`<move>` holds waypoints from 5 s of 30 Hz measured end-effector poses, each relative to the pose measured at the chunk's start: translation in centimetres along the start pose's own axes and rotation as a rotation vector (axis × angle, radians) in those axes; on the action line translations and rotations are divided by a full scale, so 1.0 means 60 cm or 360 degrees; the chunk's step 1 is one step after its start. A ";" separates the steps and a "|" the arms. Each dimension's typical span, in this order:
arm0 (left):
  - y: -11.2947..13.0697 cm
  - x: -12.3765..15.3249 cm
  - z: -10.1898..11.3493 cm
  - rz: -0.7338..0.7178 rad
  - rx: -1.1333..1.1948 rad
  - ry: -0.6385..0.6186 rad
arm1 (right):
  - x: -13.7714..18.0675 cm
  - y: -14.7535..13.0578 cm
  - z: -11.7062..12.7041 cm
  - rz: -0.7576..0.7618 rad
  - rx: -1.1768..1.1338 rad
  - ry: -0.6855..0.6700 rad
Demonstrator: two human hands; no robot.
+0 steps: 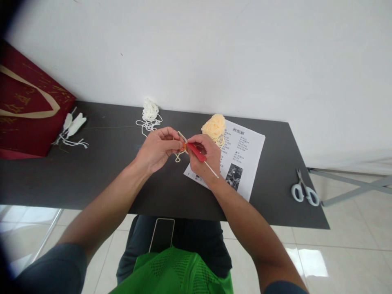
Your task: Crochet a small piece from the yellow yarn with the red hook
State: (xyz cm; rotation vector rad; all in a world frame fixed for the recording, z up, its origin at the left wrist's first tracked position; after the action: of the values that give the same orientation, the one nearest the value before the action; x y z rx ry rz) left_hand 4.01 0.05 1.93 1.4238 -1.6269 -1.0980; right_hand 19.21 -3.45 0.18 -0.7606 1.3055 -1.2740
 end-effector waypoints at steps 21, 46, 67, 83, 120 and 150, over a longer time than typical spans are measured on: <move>-0.010 -0.003 0.009 -0.0435 -0.0865 -0.0240 | -0.002 -0.008 -0.005 -0.0099 -0.0195 0.0043; -0.018 0.013 -0.006 -0.0491 -0.0254 0.0073 | -0.006 0.005 -0.024 -0.0701 -0.1147 -0.0296; -0.010 0.017 -0.005 -0.0834 -0.0574 0.0180 | -0.019 -0.005 -0.013 -0.0685 -0.1216 -0.0236; -0.004 0.016 -0.002 -0.0802 -0.0514 0.0203 | -0.016 -0.005 -0.016 -0.0655 -0.1175 -0.0220; 0.007 0.018 0.001 -0.0869 -0.0625 0.0295 | -0.022 -0.009 0.000 -0.0587 -0.1196 -0.0368; 0.007 0.020 0.006 -0.0925 -0.0718 0.0481 | 0.004 -0.025 0.004 -0.0043 -0.0451 -0.0058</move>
State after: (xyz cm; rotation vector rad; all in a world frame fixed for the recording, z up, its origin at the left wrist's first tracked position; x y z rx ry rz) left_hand 3.32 -1.05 2.15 1.6823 -0.7005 -1.3737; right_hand 19.04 -4.05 1.55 -0.9980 1.4681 -1.1030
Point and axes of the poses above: each hand's wrist, its own x-axis away from the middle knuckle, its own z-axis out of the back of the hand, y = z × x, the point moved 3 cm from there along -x, towards the middle knuckle, and after that the axes turned 13 degrees about -z, right-handed, at the moved point
